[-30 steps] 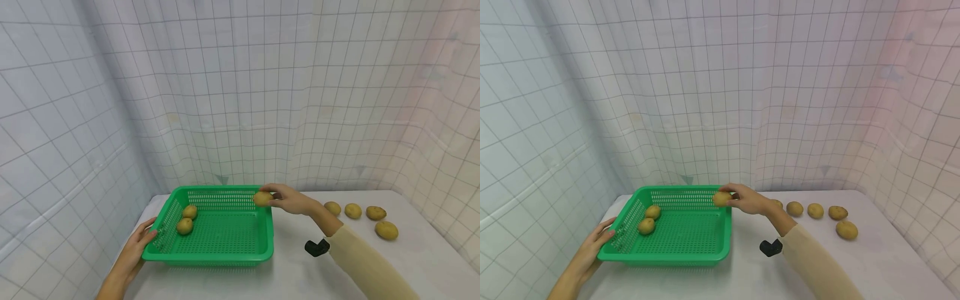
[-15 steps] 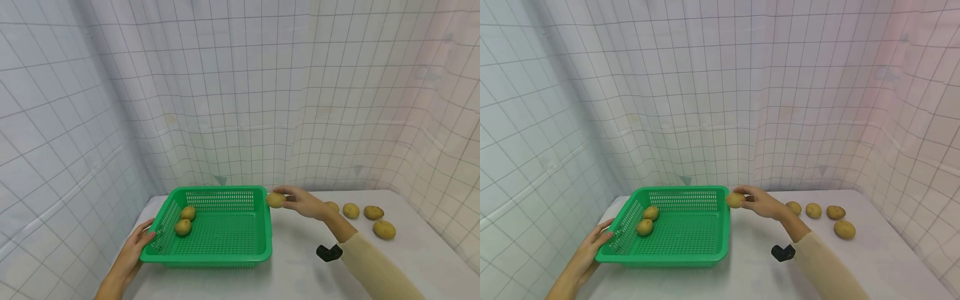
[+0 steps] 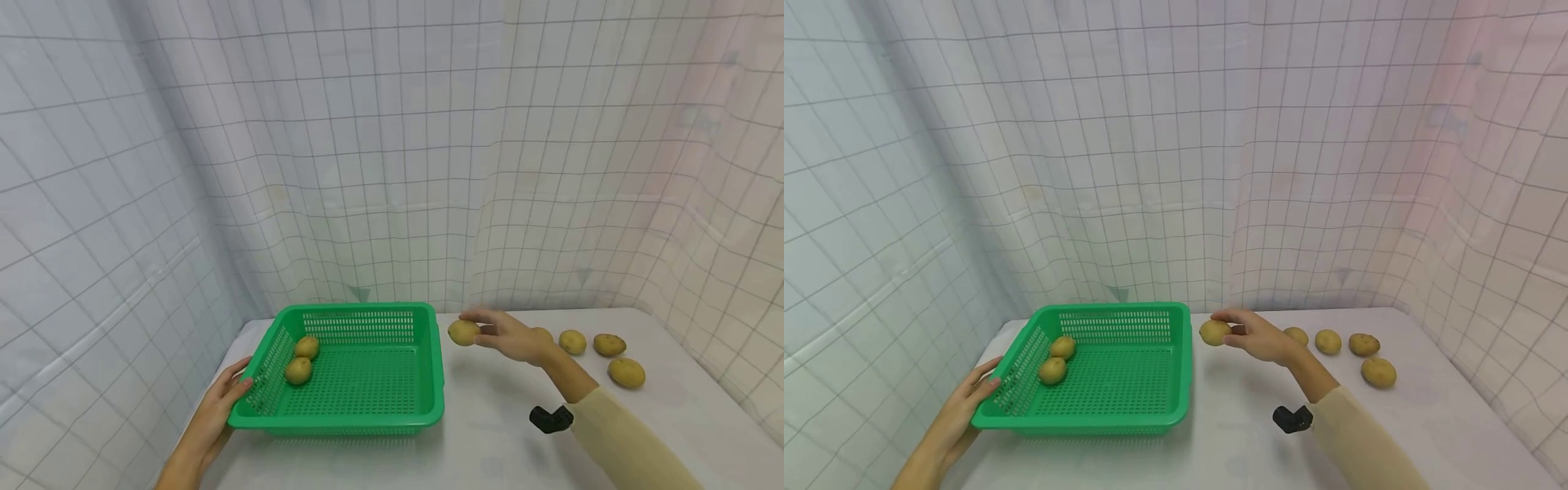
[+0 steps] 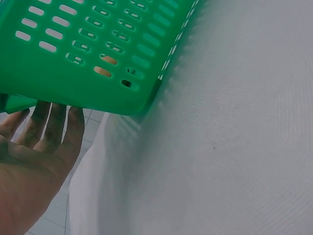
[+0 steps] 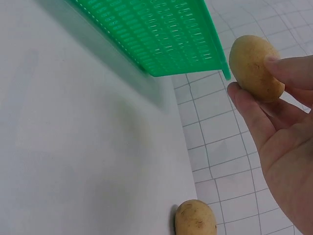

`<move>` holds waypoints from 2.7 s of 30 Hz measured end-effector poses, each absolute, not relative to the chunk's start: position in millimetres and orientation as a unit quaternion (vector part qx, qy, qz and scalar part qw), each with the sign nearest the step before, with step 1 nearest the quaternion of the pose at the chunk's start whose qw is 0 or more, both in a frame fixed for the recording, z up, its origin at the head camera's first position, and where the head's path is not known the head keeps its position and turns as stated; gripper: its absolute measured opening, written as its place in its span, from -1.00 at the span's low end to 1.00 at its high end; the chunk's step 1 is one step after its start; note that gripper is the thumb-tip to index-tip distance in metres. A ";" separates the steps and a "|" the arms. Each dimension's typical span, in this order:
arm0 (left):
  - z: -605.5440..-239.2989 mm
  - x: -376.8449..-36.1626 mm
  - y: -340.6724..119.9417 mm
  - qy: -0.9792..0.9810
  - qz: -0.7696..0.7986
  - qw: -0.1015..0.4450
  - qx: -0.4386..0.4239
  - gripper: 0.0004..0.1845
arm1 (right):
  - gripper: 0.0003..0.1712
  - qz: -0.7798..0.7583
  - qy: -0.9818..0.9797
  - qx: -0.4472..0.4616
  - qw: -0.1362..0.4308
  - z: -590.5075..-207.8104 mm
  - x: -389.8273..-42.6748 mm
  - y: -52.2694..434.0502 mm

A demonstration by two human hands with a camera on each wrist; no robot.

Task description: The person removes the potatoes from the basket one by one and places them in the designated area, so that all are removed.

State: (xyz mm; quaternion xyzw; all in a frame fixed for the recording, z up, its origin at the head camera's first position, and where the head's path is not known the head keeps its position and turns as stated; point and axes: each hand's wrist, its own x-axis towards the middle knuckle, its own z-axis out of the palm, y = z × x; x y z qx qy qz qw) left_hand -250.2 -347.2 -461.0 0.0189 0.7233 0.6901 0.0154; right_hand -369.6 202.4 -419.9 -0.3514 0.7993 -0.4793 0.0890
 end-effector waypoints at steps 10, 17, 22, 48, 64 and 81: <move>-463.7 -250.1 -348.8 0.716 0.697 0.010 0.027 -0.30 | -0.45 -0.479 0.810 -0.329 0.086 -431.4 -366.4 219.2; -463.9 -250.5 -349.5 0.711 0.702 0.009 0.034 -0.31 | -0.44 -0.471 0.830 -0.291 0.067 -439.4 -358.1 238.5; -463.9 -250.6 -351.5 0.711 0.702 0.008 0.038 -0.31 | -0.45 -0.484 0.821 -0.297 0.063 -444.2 -355.4 250.4; -466.2 -251.3 -352.2 0.697 0.715 0.008 0.056 -0.37 | -0.42 -0.497 0.826 -0.261 0.055 -466.8 -341.3 306.4; -464.6 -249.3 -350.6 0.692 0.720 0.003 0.054 -0.44 | -0.40 -0.489 0.844 -0.223 0.005 -482.4 -321.4 350.1; -466.4 -252.4 -351.7 0.687 0.724 0.005 0.057 -0.50 | -0.41 -0.437 0.885 -0.161 -0.003 -497.0 -313.5 379.4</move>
